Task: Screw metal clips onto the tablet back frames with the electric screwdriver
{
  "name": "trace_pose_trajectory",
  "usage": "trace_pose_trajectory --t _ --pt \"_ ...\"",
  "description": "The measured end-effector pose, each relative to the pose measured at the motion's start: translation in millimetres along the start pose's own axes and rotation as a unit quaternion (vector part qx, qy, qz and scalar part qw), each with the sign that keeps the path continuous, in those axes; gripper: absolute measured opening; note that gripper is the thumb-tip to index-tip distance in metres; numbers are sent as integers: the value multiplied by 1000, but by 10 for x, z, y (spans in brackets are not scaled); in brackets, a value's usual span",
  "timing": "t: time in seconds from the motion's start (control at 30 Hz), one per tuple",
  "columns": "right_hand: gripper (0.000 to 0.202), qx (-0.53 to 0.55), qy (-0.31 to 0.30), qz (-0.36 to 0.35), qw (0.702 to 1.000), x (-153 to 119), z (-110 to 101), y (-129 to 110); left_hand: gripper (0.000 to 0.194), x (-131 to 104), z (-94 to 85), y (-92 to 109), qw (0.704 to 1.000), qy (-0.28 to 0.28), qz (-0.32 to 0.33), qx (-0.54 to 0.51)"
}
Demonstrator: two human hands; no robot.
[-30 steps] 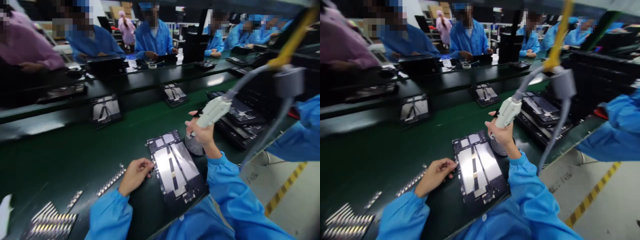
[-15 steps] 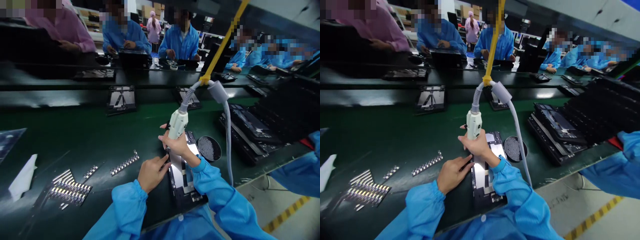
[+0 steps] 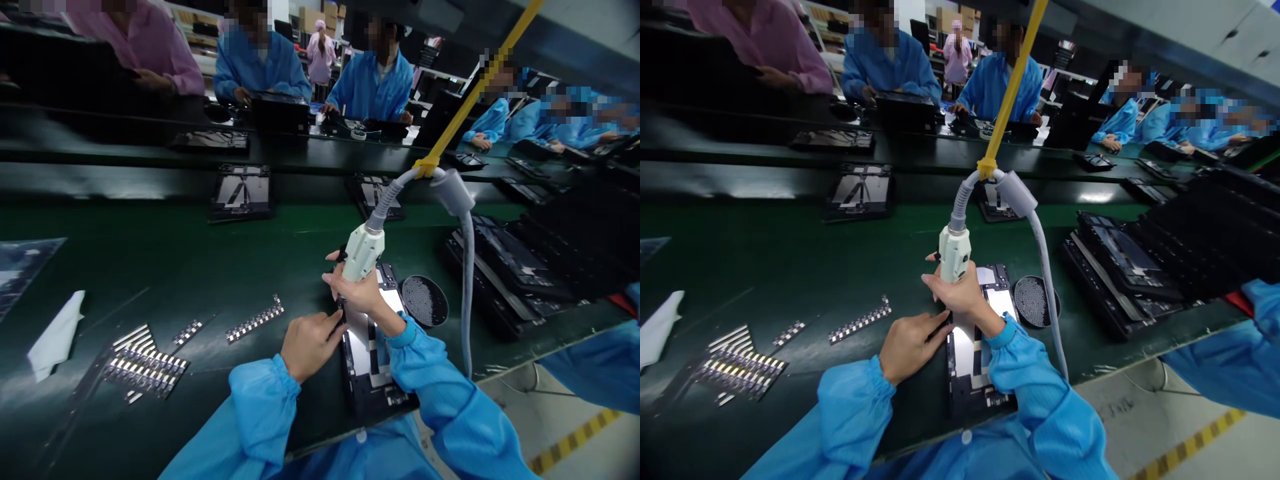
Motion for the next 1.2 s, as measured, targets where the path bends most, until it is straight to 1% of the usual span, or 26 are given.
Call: trace_pose_trajectory --t 0.1,0.17,0.23,0.3,0.33,0.37,0.47,0.5,0.57,0.67,0.8,0.9,1.03,1.2 --pt "11 -1 5 0 1000 -3 -7 3 31 -20 -104 273 994 51 99 -9" --pt "11 0 7 -1 1000 -4 -8 3 30 -48 -135 450 986 69 153 -13" --pt "11 2 7 -5 1000 -6 -7 -1 28 -70 -145 565 980 77 183 -15" --pt "11 6 6 -8 1000 -8 -8 -11 28 -77 -157 602 977 81 196 -21" --pt "11 9 6 -10 1000 -8 -11 -21 27 -64 -177 569 978 87 186 -24" --pt "12 12 5 -12 1000 -9 -14 -35 25 -38 -210 488 982 98 158 -26" --pt "17 31 3 -12 999 -18 -18 -94 18 45 -328 83 990 134 17 -25" --pt "21 37 2 -10 999 -25 -16 -112 20 61 -338 -34 990 133 -22 -28" --pt "24 45 1 -6 999 -41 -6 -141 25 91 -290 -163 991 108 -59 -47" --pt "21 54 -1 -11 998 -67 15 -172 23 118 -157 -222 989 65 -82 -102" --pt "23 69 -3 -14 997 -84 39 -158 21 120 -44 -264 977 54 -110 -172" --pt "27 76 -3 -3 997 -87 44 -140 21 116 -13 -303 971 54 -125 -196" --pt "33 82 -13 11 996 -99 59 -145 21 112 6 -343 968 51 -142 -202" --pt "32 81 -10 16 997 -104 60 -143 22 108 19 -352 964 50 -154 -213"
Point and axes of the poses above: each hand's wrist, its own x-axis towards the middle knuckle, its own z-axis out of the palm, y = z × x, the point moved 10 cm from there along x, towards the middle knuckle, and after that the axes turned 6 degrees about y, right-handed, at the moved point
